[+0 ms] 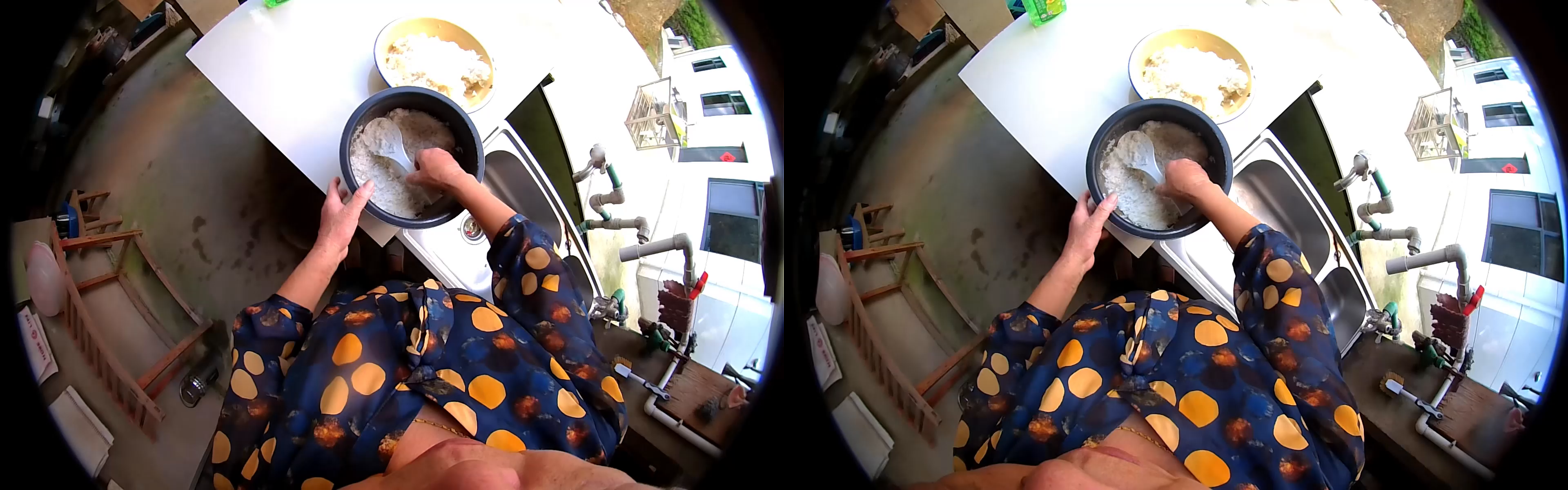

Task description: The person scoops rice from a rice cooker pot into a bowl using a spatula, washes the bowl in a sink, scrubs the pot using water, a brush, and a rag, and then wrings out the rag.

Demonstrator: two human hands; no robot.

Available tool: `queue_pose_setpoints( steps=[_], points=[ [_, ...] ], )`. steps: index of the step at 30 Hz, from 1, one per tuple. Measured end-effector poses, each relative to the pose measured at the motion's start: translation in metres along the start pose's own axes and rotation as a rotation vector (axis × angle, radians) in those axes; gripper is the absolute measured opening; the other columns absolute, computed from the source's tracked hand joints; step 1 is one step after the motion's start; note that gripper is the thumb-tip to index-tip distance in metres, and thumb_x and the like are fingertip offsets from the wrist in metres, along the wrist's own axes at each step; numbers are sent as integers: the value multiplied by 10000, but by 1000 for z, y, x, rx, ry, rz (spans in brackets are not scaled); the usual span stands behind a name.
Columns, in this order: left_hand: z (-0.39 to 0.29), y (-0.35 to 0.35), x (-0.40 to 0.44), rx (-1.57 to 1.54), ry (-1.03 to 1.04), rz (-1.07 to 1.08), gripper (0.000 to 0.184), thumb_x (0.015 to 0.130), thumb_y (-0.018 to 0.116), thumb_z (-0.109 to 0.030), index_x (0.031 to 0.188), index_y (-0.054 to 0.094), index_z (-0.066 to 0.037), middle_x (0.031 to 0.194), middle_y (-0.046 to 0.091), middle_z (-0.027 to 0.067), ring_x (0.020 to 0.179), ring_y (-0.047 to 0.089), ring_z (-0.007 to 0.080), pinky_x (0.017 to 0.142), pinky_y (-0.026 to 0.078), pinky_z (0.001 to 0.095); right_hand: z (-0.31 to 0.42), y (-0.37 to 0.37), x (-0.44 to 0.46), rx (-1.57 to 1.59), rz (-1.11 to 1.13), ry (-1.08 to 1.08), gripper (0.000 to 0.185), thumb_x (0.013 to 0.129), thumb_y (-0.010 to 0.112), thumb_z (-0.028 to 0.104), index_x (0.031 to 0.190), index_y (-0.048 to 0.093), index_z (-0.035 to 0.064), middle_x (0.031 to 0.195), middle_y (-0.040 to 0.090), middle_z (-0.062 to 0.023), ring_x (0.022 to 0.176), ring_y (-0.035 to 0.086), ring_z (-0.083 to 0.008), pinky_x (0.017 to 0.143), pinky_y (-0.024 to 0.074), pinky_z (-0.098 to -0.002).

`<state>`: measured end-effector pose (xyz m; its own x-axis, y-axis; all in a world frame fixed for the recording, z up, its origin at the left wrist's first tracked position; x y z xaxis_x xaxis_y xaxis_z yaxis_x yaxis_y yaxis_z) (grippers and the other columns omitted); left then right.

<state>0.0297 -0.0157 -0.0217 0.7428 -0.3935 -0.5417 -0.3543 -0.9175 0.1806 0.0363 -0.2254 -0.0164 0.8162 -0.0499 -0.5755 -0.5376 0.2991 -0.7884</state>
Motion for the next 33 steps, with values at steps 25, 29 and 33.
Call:
queue_pose_setpoints(
  steps=[25,29,33],
  points=[
    [-80,-1,57,466,619,-204,409,724,428,-46,1124,509,-11,955,608,222,865,590,376,783,465,408,15,-76,-19,-441,375,216,176,700,568,19,834,681,4,841,660,-138,783,648,-253,655,502,-370],
    [-70,6,50,411,615,-224,403,715,454,-16,1112,517,11,956,604,228,883,587,379,793,467,401,-2,-58,-20,-369,535,207,153,722,526,6,751,641,-91,706,640,-184,648,651,-269,577,517,-361],
    [-73,6,53,423,679,-210,410,718,461,-19,1121,513,40,987,590,249,898,590,377,803,473,392,-10,-34,-29,150,495,336,219,785,511,77,657,602,-77,633,621,-149,536,624,-223,497,520,-337]
  ],
)
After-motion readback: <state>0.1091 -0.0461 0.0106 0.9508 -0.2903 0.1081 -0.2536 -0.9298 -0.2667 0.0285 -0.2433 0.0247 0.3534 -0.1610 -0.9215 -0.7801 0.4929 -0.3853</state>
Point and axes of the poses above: each hand's wrist, its own x-axis towards the middle knuckle, its own y-axis out of the palm, z = x × y, the point moved 4 cm from there along x, towards the middle knuckle
